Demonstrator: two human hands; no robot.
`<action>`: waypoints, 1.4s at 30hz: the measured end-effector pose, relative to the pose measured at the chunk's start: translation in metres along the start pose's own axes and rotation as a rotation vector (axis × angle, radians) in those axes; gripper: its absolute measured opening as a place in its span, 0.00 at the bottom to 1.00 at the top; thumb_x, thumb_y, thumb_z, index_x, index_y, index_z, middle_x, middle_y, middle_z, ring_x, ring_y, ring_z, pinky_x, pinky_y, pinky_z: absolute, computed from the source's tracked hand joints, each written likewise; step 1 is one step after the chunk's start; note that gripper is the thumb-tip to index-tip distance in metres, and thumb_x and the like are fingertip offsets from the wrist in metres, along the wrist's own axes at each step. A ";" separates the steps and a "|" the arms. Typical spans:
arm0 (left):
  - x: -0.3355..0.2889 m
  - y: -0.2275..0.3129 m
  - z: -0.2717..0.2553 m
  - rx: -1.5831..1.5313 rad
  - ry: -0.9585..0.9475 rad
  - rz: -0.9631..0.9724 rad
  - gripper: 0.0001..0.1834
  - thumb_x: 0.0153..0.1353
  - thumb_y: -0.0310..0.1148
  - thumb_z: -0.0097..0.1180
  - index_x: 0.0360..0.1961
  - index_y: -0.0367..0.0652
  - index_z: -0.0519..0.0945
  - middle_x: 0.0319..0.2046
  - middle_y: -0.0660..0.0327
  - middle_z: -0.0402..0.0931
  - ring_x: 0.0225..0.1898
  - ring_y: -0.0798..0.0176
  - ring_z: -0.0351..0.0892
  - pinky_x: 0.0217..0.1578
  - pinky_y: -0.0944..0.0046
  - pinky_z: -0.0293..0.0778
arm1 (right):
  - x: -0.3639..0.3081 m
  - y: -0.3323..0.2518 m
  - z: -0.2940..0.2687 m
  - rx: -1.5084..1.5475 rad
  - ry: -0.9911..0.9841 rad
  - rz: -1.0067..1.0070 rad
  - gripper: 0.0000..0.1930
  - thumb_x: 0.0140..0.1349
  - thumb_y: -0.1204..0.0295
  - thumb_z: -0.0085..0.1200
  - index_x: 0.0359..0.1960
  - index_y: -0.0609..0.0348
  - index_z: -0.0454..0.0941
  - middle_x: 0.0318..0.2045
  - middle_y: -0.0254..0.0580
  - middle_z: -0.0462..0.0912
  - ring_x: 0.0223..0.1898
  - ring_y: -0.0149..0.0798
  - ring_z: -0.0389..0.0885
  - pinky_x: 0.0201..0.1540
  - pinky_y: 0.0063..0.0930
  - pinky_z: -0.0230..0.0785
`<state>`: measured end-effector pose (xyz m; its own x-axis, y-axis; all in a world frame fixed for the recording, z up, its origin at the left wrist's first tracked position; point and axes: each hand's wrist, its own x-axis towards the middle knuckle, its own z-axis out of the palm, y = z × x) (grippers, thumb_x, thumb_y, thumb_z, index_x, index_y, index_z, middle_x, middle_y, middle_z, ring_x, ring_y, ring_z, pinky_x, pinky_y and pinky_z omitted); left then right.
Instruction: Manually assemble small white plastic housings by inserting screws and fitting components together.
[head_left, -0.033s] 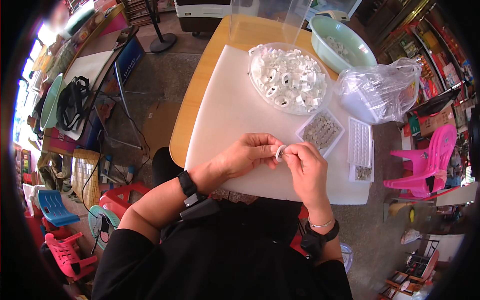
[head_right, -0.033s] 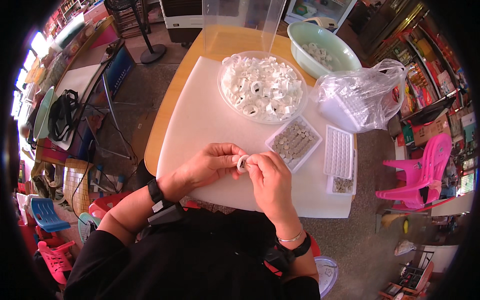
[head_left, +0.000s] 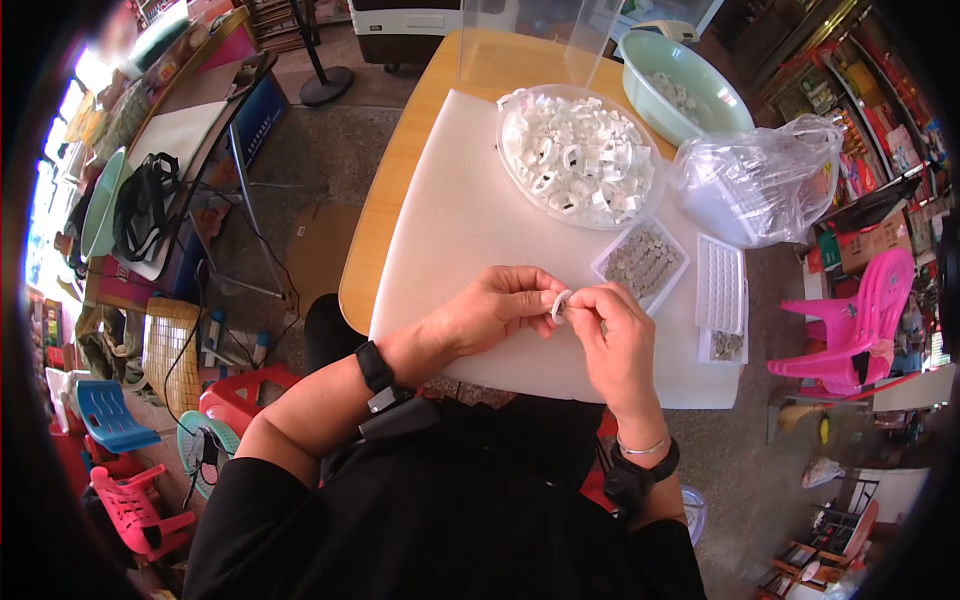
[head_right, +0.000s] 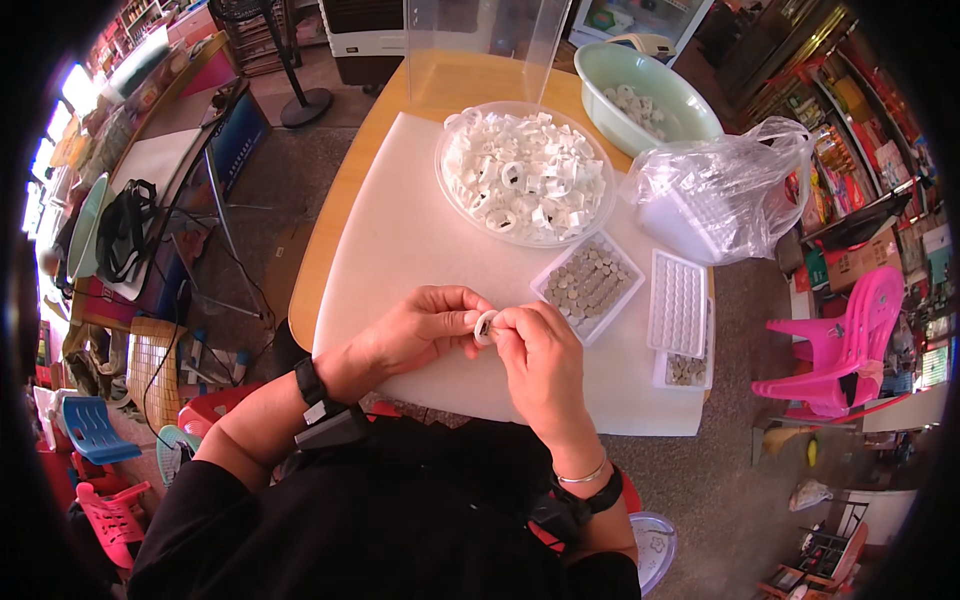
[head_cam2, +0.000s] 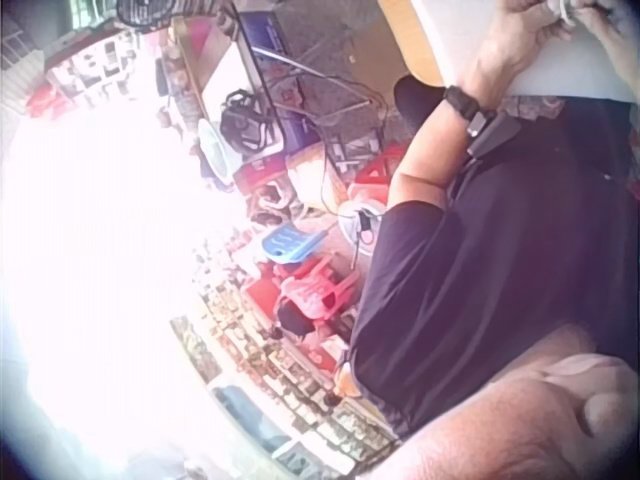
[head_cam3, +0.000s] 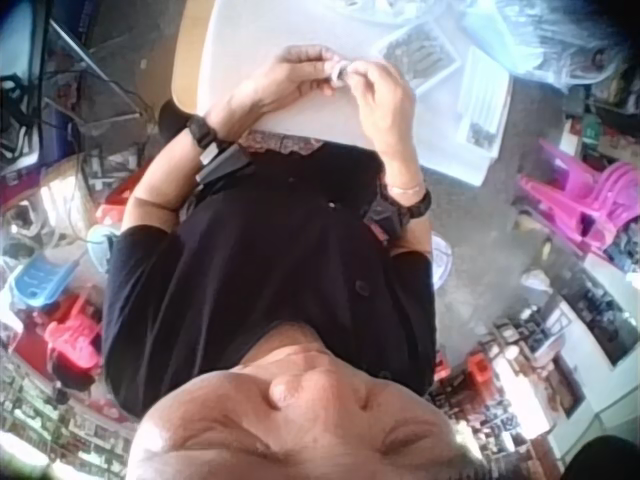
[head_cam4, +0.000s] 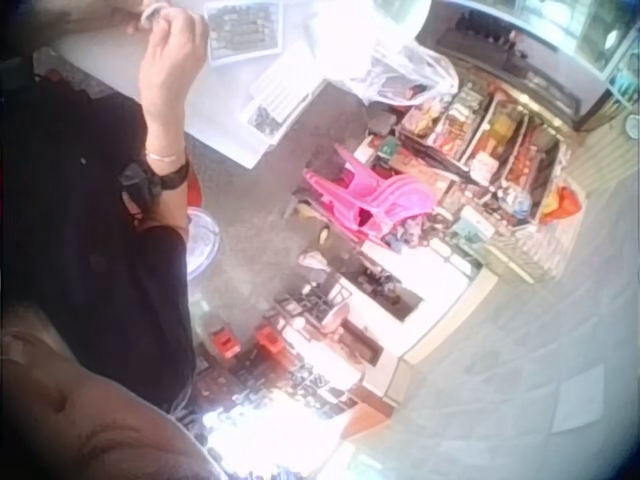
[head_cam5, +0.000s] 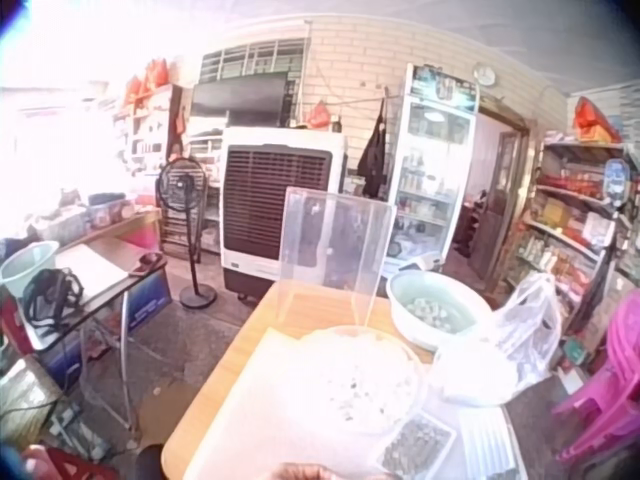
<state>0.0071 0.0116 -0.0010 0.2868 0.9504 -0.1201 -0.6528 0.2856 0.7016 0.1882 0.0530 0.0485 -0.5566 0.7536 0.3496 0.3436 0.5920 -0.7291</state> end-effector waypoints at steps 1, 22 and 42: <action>0.000 0.000 -0.001 0.015 -0.006 -0.001 0.12 0.68 0.29 0.52 0.47 0.33 0.76 0.41 0.58 0.78 0.41 0.65 0.77 0.42 0.65 0.75 | 0.000 -0.001 0.000 0.001 0.000 0.001 0.03 0.59 0.80 0.57 0.33 0.63 0.76 0.30 0.41 0.78 0.32 0.43 0.78 0.36 0.34 0.71; -0.001 0.004 -0.001 -0.066 -0.034 -0.016 0.14 0.68 0.30 0.50 0.50 0.33 0.75 0.44 0.58 0.77 0.41 0.65 0.77 0.41 0.67 0.76 | 0.002 0.008 0.003 0.277 0.029 0.226 0.04 0.63 0.78 0.55 0.37 0.64 0.78 0.32 0.42 0.81 0.34 0.38 0.81 0.37 0.28 0.72; -0.002 0.003 0.003 -0.060 -0.028 0.031 0.13 0.68 0.30 0.50 0.49 0.34 0.73 0.42 0.59 0.76 0.40 0.66 0.77 0.40 0.67 0.75 | -0.002 0.007 0.011 0.405 0.051 0.280 0.10 0.60 0.74 0.59 0.41 0.64 0.77 0.34 0.39 0.81 0.31 0.30 0.79 0.35 0.24 0.72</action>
<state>0.0067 0.0099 0.0029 0.2846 0.9554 -0.0787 -0.7020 0.2636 0.6616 0.1830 0.0527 0.0365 -0.4437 0.8869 0.1282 0.1474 0.2134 -0.9658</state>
